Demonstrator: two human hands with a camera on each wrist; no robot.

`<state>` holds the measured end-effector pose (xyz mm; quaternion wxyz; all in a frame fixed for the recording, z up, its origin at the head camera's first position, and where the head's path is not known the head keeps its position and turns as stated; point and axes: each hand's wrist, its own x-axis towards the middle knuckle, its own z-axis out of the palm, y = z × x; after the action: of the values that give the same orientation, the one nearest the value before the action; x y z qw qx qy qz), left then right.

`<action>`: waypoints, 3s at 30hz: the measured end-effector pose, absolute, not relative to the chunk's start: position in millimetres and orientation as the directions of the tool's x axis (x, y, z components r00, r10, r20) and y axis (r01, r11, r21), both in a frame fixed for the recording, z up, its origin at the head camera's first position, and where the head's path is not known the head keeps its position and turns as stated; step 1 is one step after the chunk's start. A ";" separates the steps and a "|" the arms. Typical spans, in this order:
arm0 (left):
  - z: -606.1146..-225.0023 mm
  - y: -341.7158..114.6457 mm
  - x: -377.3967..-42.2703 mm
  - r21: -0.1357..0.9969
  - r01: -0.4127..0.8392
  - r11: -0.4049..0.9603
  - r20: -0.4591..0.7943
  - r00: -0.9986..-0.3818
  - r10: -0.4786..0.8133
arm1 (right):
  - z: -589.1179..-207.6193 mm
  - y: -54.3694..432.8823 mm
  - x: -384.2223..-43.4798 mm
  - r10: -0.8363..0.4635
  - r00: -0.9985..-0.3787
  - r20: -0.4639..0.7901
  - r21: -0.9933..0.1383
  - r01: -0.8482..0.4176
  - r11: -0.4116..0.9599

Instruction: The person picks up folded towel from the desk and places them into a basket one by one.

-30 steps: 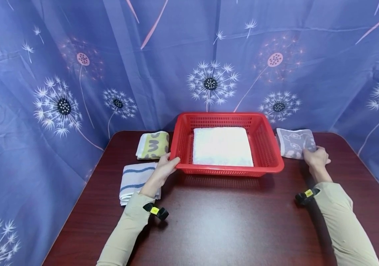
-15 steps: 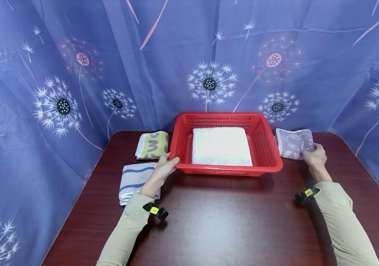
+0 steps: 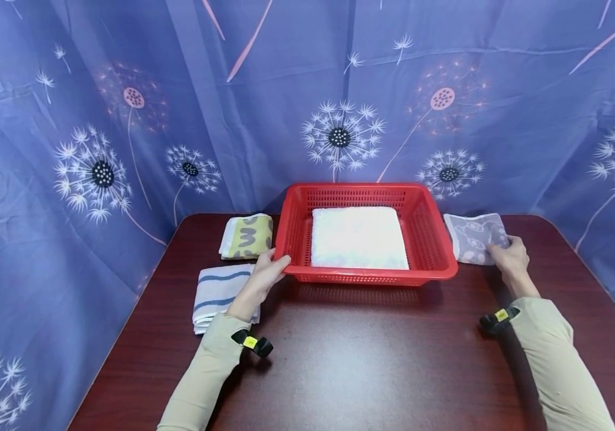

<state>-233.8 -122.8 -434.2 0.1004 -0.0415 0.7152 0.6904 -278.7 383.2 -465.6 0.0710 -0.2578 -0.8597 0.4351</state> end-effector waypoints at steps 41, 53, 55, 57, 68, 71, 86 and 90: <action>-436.0 -121.5 -232.2 0.982 -0.188 0.004 -0.188 -0.979 0.078 | -475.5 383.7 -272.9 0.465 -0.885 0.006 -0.702 0.328 0.632; -434.3 -122.2 -232.9 0.981 -0.196 0.007 -0.195 -0.978 0.076 | -473.2 385.5 -269.7 0.431 -0.902 -0.001 -0.678 0.318 0.663; -433.9 -121.9 -232.6 0.980 -0.198 0.004 -0.198 -0.977 0.076 | -473.0 386.1 -268.3 0.425 -0.905 -0.008 -0.676 0.318 0.665; -433.8 -121.7 -232.5 0.980 -0.200 0.000 -0.199 -0.977 0.081 | -472.5 386.7 -267.1 0.418 -0.908 -0.013 -0.675 0.317 0.667; -436.8 -122.6 -234.0 0.977 -0.209 -0.042 -0.205 -0.974 0.096 | -469.5 389.9 -262.4 0.343 -0.937 -0.067 -0.673 0.296 0.677; -437.7 -122.7 -233.7 0.977 -0.210 -0.042 -0.206 -0.974 0.091 | -469.6 391.0 -260.6 0.315 -0.947 -0.059 -0.669 0.272 0.692; -436.8 -122.4 -233.6 0.975 -0.218 -0.038 -0.213 -0.971 0.105 | -463.2 397.2 -252.5 0.220 -0.973 -0.072 -0.633 0.216 0.743; -436.5 -122.8 -233.4 0.978 -0.206 -0.040 -0.201 -0.974 0.108 | -461.8 397.3 -251.4 0.213 -0.974 -0.079 -0.623 0.215 0.752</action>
<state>-233.4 -122.8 -436.5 0.1090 -0.0359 0.6842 0.7202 -251.4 397.3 -461.8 -0.0013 -0.1142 -0.9360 0.3331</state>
